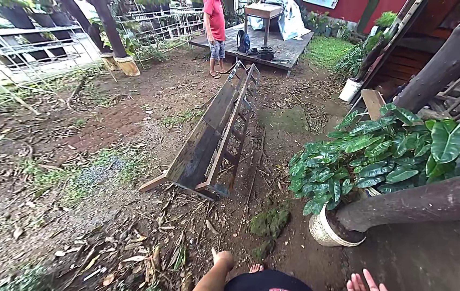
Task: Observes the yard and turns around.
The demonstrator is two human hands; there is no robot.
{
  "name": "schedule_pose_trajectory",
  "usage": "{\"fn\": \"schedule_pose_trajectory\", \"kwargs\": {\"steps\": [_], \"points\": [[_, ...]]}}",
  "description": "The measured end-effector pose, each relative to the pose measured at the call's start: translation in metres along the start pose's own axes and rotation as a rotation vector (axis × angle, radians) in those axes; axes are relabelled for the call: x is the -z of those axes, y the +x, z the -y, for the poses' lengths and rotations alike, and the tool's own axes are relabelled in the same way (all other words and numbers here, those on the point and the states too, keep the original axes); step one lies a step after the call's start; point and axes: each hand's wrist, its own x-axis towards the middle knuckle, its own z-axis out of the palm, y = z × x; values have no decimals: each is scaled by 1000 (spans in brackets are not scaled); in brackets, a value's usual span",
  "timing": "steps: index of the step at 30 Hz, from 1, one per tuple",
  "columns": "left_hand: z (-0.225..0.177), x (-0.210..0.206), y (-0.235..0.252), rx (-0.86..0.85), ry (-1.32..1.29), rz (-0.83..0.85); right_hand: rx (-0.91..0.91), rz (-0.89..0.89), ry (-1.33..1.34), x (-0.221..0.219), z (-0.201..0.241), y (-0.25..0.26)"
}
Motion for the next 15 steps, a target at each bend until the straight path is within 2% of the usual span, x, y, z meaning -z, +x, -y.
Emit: {"fn": "schedule_pose_trajectory", "kwargs": {"steps": [8,15], "points": [[4,3,-4,24,-65,-30,2,29,-6,-9,-1,0],[9,-15,8,43,-58,-185,21,-38,-11,-11,1,-5]]}}
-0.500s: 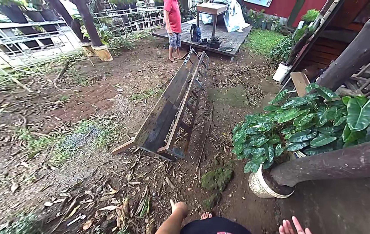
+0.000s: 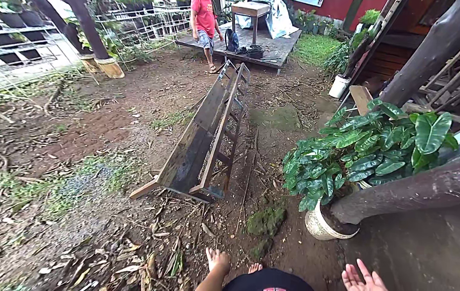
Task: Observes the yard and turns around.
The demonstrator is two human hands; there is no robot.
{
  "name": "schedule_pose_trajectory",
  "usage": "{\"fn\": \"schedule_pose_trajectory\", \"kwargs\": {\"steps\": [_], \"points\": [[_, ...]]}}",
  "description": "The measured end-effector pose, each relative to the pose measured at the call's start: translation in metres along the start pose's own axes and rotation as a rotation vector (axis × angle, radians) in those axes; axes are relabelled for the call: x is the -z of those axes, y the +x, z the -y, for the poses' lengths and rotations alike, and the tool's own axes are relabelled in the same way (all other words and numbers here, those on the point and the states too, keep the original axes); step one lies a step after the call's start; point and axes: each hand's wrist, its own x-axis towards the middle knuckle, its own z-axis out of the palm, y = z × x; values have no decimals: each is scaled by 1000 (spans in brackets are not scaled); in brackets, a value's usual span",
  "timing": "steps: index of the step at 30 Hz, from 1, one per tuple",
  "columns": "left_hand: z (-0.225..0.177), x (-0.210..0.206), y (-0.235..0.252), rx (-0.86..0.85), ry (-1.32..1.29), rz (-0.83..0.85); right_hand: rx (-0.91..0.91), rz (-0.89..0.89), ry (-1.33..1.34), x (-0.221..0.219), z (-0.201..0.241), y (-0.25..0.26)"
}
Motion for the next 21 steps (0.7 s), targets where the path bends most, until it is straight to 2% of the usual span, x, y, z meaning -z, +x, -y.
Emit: {"fn": "schedule_pose_trajectory", "kwargs": {"steps": [2,7,10,15,21], "points": [[-1,1,2,-12,-9,19,8,-7,-1,2,1,1],[-11,9,-7,-23,-17,214,10,-25,6,12,4,3],[-18,5,-5,13,31,199,20,-62,-7,16,3,6],[-23,11,-3,87,-27,170,9,-83,-29,19,0,7],[-22,9,-5,80,-30,167,12,-68,-33,14,2,6]]}}
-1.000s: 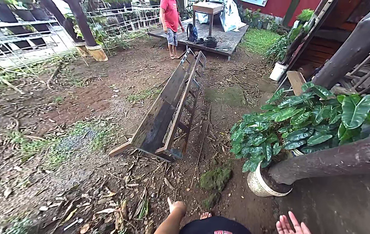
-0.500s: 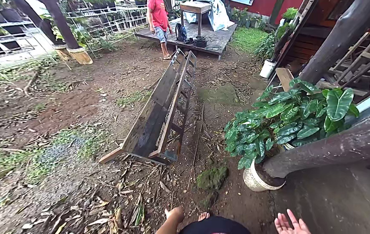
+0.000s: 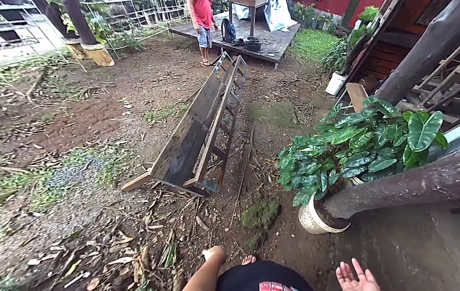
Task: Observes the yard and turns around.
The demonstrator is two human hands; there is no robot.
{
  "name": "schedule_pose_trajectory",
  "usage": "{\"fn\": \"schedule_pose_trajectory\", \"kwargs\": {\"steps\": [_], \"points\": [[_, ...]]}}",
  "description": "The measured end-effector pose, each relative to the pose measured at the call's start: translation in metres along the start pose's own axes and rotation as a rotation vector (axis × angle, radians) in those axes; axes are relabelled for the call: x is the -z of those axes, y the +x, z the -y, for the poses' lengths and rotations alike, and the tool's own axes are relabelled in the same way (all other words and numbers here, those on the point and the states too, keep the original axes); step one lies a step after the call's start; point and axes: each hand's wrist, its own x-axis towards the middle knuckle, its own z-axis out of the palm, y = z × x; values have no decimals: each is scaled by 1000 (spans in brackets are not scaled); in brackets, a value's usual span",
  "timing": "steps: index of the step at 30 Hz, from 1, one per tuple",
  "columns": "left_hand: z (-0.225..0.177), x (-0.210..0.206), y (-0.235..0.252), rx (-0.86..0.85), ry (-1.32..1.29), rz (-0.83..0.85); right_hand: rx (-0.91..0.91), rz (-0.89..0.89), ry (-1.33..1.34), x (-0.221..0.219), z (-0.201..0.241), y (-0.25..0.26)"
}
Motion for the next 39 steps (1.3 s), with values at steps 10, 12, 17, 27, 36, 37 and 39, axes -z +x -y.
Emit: {"fn": "schedule_pose_trajectory", "kwargs": {"steps": [10,12,17,27,36,37,39], "points": [[10,-7,1,11,13,12,-14,-12,41,-2,-5,1],[9,-4,1,-2,35,7,-19,-13,55,-3,-4,3],[6,4,2,-57,19,19,-14,-21,47,-4,-4,8],[12,6,13,-109,-118,106,-18,-25,65,-9,2,7],[13,12,9,-59,-152,73,5,-40,40,-8,-2,7],[12,12,10,-61,-139,62,6,-40,35,-9,-2,7],[11,12,12,-77,-109,58,6,-45,42,-10,-3,5]]}}
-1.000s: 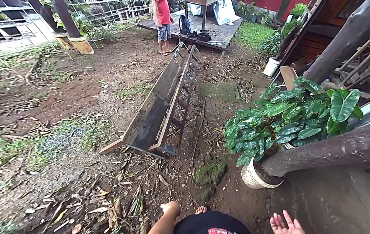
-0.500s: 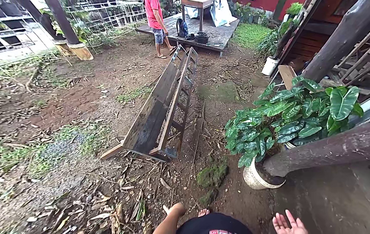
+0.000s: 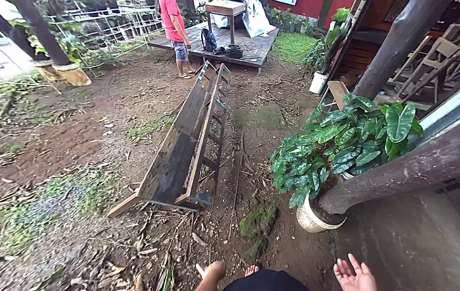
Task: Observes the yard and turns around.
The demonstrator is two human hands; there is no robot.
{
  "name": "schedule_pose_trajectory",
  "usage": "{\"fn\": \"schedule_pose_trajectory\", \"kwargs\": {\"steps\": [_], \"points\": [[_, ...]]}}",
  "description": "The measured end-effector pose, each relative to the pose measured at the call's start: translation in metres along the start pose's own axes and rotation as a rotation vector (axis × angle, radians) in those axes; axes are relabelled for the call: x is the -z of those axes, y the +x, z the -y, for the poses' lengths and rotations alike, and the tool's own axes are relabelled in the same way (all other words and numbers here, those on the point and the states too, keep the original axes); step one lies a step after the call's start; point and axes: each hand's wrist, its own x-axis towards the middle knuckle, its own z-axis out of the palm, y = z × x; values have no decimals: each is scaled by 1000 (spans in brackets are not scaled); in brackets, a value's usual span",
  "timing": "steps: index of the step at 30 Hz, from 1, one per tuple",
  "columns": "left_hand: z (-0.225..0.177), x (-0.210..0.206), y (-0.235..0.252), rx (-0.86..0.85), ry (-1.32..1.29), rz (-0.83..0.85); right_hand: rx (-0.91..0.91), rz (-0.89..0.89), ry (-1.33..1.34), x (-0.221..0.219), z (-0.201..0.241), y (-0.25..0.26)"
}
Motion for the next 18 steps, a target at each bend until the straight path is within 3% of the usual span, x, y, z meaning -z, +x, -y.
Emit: {"fn": "schedule_pose_trajectory", "kwargs": {"steps": [8,13,18], "points": [[7,-9,2,51,26,-195,-5,18,29,2,0,-4],[14,-16,30,-151,-1,109,-49,115,41,4,-3,-5],[15,-33,44,-183,-13,111,-57,135,14,4,-5,-8]]}}
